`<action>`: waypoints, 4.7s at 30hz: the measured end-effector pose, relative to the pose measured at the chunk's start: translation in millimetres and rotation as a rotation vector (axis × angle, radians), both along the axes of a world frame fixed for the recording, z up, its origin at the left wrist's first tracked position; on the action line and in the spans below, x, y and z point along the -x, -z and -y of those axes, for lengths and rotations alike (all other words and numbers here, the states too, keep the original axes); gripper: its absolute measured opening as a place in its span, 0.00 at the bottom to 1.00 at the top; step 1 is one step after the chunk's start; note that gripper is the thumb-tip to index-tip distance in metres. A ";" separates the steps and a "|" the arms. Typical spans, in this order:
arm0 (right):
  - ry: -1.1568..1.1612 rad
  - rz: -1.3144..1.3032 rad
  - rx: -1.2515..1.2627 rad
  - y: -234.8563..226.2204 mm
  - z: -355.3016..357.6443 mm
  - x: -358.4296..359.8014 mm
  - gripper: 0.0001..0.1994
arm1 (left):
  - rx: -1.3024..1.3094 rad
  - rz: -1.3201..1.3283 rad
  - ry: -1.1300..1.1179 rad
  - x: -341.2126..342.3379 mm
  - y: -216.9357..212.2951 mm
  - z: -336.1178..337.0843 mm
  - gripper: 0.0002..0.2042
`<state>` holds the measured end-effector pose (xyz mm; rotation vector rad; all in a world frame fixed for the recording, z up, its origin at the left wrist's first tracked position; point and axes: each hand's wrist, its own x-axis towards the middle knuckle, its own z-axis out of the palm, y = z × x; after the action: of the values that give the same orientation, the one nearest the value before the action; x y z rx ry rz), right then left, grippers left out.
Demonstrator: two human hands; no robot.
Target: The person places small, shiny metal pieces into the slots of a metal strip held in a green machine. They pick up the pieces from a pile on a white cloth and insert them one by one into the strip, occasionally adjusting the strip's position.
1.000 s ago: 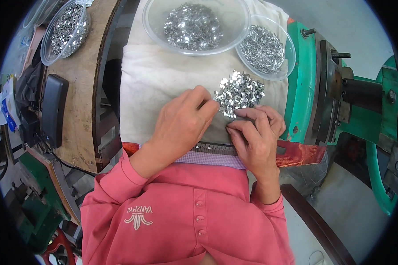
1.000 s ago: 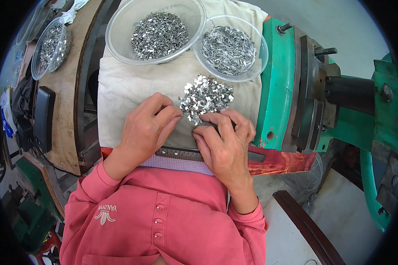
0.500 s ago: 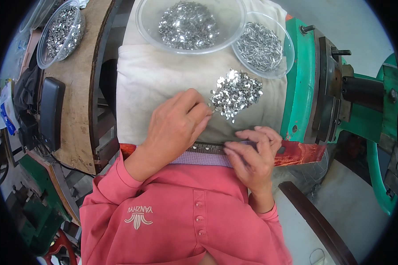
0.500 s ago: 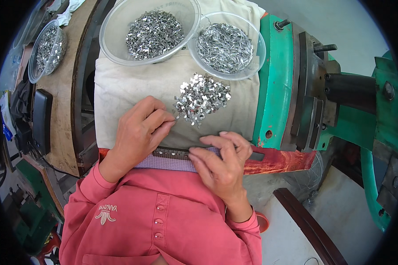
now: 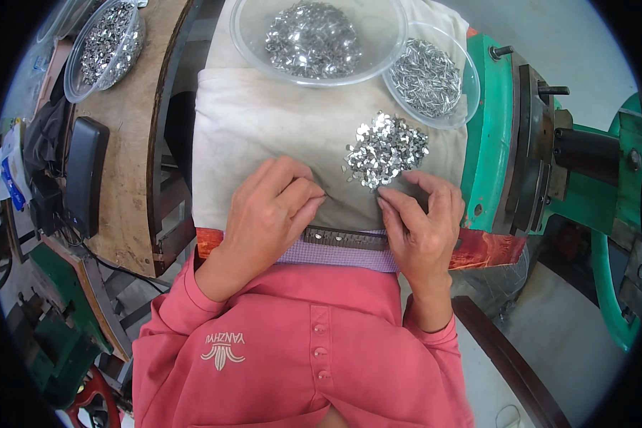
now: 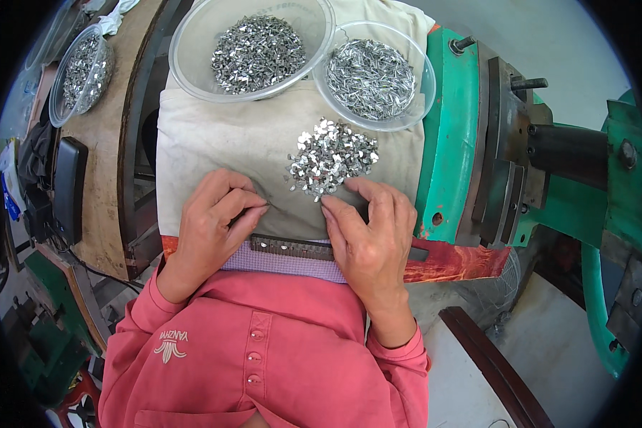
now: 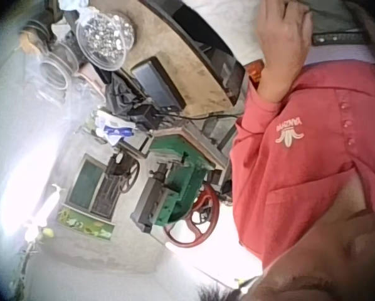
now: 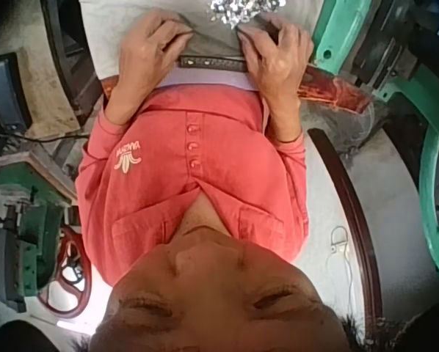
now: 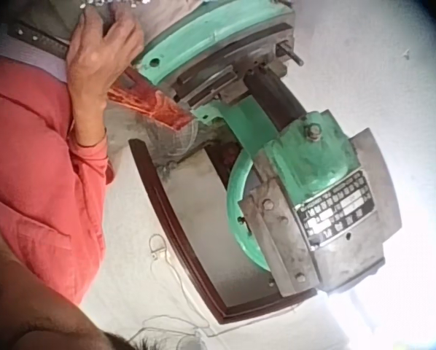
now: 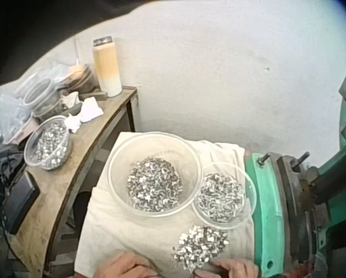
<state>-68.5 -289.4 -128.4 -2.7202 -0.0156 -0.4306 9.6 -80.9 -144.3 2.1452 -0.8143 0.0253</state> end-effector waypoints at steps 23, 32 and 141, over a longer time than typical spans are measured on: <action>-0.126 0.009 -0.131 -7.1 -19.9 26.3 0.09 | 0.009 -0.086 0.182 31.0 -1.4 -9.3 0.08; -0.017 0.049 -0.050 -4.7 -2.5 11.1 0.10 | 0.031 -0.107 0.164 30.2 -3.0 -9.4 0.11; -0.015 0.029 0.086 0.6 -0.6 -7.0 0.08 | -0.254 0.096 -0.005 -5.3 -18.3 2.1 0.11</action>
<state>-61.4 -288.9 -129.0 -2.7959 -0.0635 -0.4757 14.9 -83.0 -126.0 2.4000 -0.9087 0.0293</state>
